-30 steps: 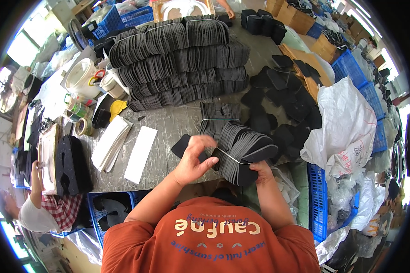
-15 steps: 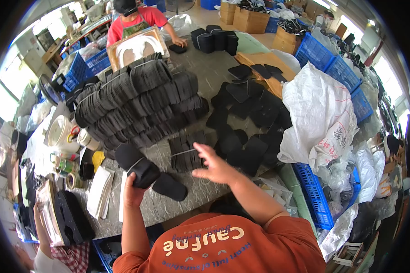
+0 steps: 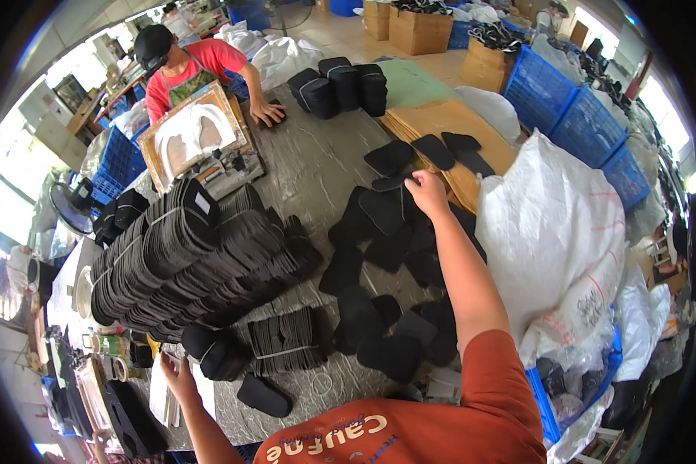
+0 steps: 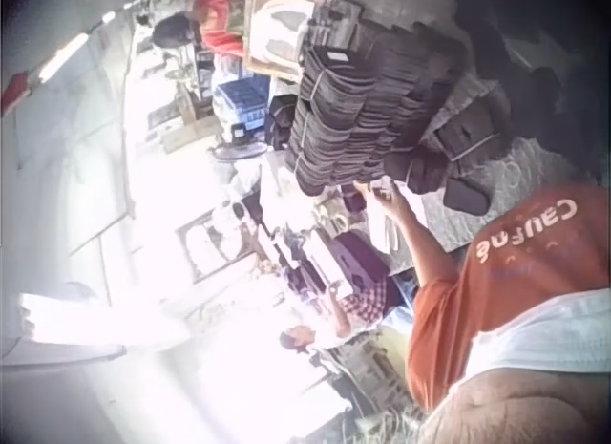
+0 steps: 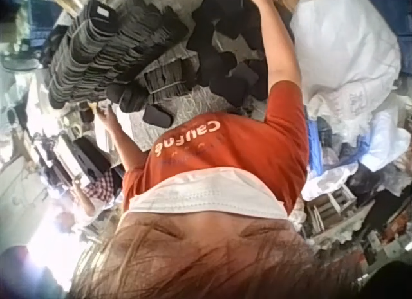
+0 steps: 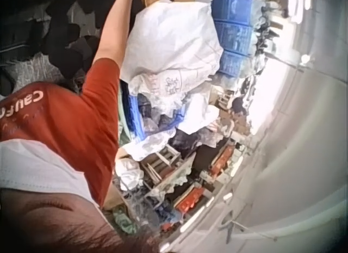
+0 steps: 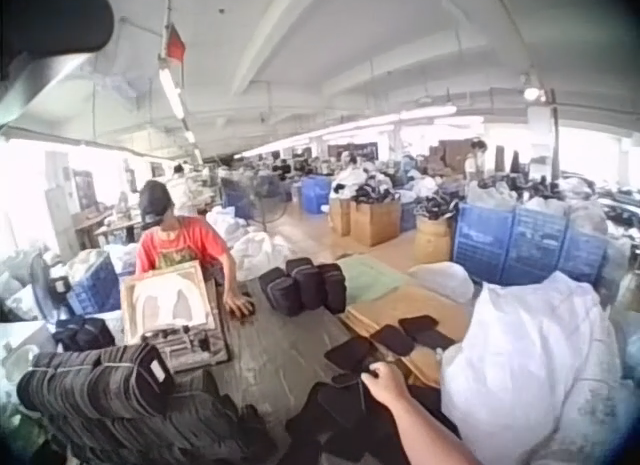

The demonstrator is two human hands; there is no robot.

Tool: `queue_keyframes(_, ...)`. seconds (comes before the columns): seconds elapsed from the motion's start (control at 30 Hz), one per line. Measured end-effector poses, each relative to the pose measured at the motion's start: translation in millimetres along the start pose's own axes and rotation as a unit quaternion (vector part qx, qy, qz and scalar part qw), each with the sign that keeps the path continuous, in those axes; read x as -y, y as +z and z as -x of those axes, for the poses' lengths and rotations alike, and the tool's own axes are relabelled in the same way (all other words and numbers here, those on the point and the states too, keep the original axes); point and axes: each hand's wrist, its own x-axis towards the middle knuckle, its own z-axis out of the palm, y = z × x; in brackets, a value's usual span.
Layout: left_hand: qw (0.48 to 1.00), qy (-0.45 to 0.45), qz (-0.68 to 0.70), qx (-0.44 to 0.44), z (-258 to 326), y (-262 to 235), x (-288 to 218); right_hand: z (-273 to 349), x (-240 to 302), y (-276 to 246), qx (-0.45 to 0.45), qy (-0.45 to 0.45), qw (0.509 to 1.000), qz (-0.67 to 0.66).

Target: Bundling shoe upper components with rubber bands on a factory workbench.

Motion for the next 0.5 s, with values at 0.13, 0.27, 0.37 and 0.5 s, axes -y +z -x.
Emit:
queue_keyframes(0.13, 0.991, 0.076, -0.107, -0.019, 29, -2, -58, -70, -10, 53, -0.109, 0.078, 0.989, 0.059)
queue_keyframes(0.27, 0.984, 0.100, -0.139, -0.047, 49, -5, -83, -96, -13, 77, -0.035, 0.362, 0.929, 0.072)
queue_keyframes(0.37, 0.983, 0.102, -0.133, -0.070, 55, -9, -94, -94, -3, 78, 0.007, 0.376, 0.918, 0.125)
queue_keyframes(0.5, 0.973, 0.198, -0.065, -0.094, 67, 9, -123, -84, -14, 72, -0.033, 0.284, 0.956, 0.067)
